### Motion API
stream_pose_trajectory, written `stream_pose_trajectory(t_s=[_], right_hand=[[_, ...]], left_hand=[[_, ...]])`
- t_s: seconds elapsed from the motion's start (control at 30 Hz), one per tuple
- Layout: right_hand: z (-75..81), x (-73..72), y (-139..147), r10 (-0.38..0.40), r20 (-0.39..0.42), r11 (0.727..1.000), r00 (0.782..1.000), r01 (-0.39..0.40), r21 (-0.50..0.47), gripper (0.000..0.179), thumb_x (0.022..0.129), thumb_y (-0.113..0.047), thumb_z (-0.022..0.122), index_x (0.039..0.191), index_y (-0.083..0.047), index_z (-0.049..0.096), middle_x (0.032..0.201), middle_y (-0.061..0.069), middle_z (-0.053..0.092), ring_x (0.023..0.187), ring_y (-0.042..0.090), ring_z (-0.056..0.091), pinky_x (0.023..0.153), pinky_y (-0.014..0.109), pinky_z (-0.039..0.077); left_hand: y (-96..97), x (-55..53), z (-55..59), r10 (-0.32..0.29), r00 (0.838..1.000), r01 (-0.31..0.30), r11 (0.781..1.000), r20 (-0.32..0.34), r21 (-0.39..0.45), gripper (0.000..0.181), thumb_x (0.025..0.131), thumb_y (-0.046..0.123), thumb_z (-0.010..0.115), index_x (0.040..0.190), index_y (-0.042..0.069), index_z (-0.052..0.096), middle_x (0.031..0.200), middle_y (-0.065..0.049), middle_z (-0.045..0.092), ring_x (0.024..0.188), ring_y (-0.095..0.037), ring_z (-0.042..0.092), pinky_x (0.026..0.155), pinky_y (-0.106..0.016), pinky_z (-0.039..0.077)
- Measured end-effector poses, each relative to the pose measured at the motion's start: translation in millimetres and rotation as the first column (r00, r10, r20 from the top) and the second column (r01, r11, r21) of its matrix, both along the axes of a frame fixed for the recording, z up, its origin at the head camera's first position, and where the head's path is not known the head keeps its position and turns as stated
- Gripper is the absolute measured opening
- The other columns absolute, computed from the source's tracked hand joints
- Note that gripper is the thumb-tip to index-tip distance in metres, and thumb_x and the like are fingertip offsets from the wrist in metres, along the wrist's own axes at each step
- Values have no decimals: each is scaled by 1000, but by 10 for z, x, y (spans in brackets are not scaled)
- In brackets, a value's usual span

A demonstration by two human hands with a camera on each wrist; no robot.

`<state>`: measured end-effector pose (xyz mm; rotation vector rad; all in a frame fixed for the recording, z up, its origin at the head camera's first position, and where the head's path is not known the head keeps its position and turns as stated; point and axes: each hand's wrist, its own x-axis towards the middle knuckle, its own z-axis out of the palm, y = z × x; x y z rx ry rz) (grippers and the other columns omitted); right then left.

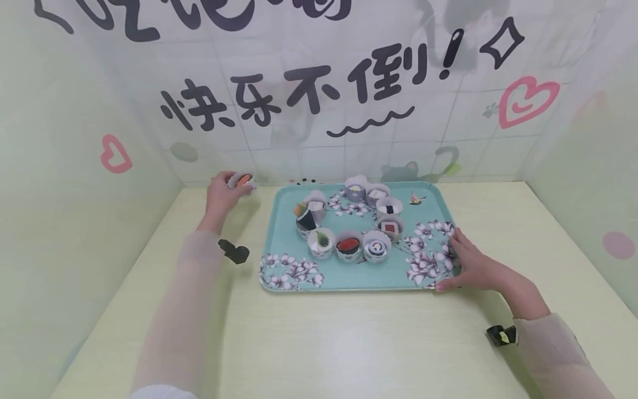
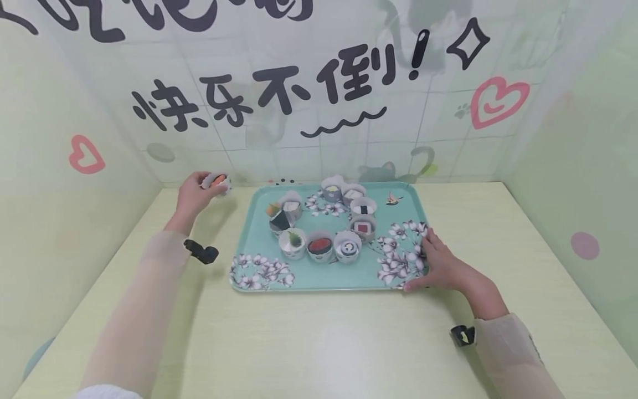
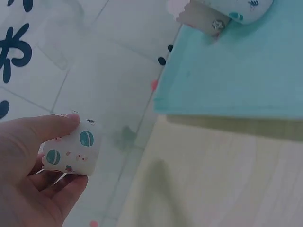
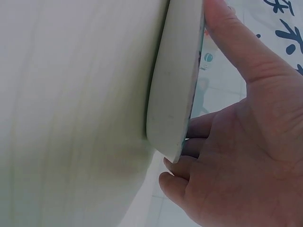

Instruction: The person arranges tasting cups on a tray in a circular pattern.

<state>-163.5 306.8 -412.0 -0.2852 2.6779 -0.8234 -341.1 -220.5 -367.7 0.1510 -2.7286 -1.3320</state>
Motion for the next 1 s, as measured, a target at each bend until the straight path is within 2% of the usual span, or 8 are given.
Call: stream_pose_trajectory(t_s=[0.23,0.6,0.9,1.0], right_hand=[[17,4,4,1,-6,1000,1000,-1,-9,133,71,-40,88,150,19,-2,157,40,-17,146,58,-10,113,75,11],[6,14,9,3,-9,1000,1000,-3,-20,133,71,-39,88,150,19,-1,157,40,-17,145,59,-9,113,75,12],[2,7,5,3,-1,1000,1000,-3,-27,132,72,-39,88,150,19,-1,157,40,-17,145,59,-10,113,75,12],[-1,10,1,2,3,1000,1000,-2,-28,133,71,-39,88,150,19,-1,157,40,-18,145,59,-10,113,75,11]], left_hand=[[394,-40,175,-86,996,86,996,-36,-18,64,92,30,70,143,1,44,144,-21,51,126,-35,51,104,-48,48],[1008,-13,336,-190,980,189,982,-59,-32,62,89,29,73,140,4,48,141,-16,55,124,-32,55,104,-45,49],[1406,-21,316,-248,968,246,969,-49,-36,56,89,30,74,135,7,50,137,-12,57,121,-28,56,102,-43,50],[1509,-49,279,-261,965,260,965,-21,-38,55,89,30,74,133,8,50,136,-12,57,121,-27,55,103,-42,49]])
